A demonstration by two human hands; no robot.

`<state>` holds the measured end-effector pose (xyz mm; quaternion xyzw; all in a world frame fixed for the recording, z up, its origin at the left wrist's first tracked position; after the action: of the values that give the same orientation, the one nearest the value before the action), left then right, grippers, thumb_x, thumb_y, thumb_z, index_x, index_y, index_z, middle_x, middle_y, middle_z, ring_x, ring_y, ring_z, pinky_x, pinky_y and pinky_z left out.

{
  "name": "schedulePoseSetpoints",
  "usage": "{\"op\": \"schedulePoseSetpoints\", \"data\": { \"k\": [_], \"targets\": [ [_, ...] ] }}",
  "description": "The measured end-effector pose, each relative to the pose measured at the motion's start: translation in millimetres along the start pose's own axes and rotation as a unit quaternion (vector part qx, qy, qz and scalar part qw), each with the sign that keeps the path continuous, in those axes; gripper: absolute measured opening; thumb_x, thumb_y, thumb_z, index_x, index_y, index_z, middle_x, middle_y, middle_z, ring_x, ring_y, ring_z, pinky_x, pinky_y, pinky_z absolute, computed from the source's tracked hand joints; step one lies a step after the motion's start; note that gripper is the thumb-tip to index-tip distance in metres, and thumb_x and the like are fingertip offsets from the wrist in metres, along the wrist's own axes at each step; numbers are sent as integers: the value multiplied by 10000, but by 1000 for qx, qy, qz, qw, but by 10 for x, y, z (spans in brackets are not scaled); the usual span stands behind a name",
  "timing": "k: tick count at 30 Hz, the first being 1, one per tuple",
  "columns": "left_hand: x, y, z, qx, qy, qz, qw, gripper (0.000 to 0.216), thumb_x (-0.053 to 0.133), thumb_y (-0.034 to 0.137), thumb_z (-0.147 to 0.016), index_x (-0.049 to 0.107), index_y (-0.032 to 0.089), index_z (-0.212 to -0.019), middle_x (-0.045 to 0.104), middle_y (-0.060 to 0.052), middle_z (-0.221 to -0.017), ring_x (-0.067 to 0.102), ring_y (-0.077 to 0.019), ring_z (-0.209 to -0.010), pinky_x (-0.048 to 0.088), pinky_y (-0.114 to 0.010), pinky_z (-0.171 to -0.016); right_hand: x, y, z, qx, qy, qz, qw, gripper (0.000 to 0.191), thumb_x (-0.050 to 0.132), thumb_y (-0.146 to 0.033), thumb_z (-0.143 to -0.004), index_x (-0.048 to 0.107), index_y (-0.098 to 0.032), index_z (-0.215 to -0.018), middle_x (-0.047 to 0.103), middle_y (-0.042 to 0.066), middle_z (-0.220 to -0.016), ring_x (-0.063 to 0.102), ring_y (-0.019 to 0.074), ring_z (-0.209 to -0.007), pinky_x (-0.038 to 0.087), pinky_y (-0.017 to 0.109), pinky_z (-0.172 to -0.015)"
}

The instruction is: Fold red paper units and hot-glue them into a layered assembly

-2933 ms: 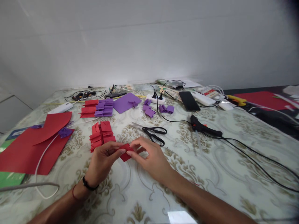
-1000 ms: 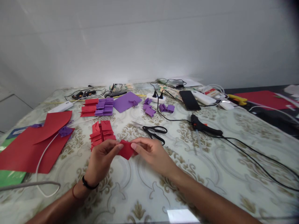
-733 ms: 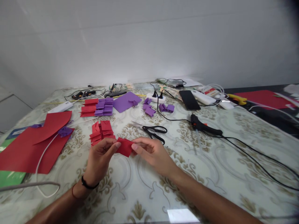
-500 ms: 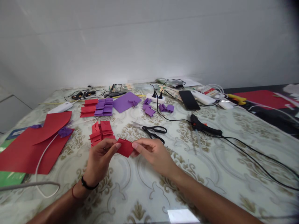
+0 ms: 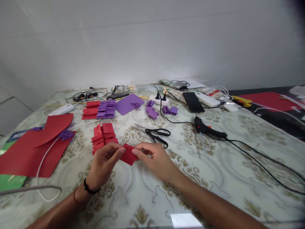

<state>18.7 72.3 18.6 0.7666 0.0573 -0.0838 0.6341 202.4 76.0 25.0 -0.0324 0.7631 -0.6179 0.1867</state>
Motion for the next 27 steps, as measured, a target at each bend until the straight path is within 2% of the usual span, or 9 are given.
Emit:
{"op": "schedulePoseSetpoints", "data": {
  "k": [7,14,20,27],
  "targets": [
    [44,-26,-7,-2,-52,-21,998,222,748,392,-913,828,201,-834,784,-29,-771,678,-158,-687,532,-209,-607,-13,-43,13,-26,-10,41,999,278,631,-340,-965,759,-175,-780,702,12,-673,591,153,-644,413,252,-595],
    [42,-57,26,5,-66,-23,998,232,751,388,-922,820,191,-821,738,-10,-720,618,-132,-645,484,-203,-591,48,-15,27,-4,-38,14,999,243,598,-331,-975,734,-170,-855,695,18,-723,592,151,-658,417,235,-571],
    [109,-48,31,-6,-94,1,996,241,734,377,-932,768,180,-795,685,11,-693,550,-99,-601,422,-180,-549,34,-92,26,-66,-34,44,996,239,596,-262,-980,711,-176,-789,690,6,-710,606,148,-677,439,256,-667],
    [108,11,45,-3,-143,-26,989,272,689,376,-963,773,174,-803,629,14,-652,483,-105,-599,372,-204,-549,70,-107,18,-67,-83,43,993,202,588,-198,-945,656,-180,-756,638,-16,-706,559,127,-666,418,242,-665]
  ]
}}
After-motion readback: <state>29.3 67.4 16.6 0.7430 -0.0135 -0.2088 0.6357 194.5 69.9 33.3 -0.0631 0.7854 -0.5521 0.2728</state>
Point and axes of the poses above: each hand's wrist, its own z-axis away from the middle knuckle, its own x-axis out of the palm, y = z × x, the point moved 6 cm from there along -z, towards the middle knuckle
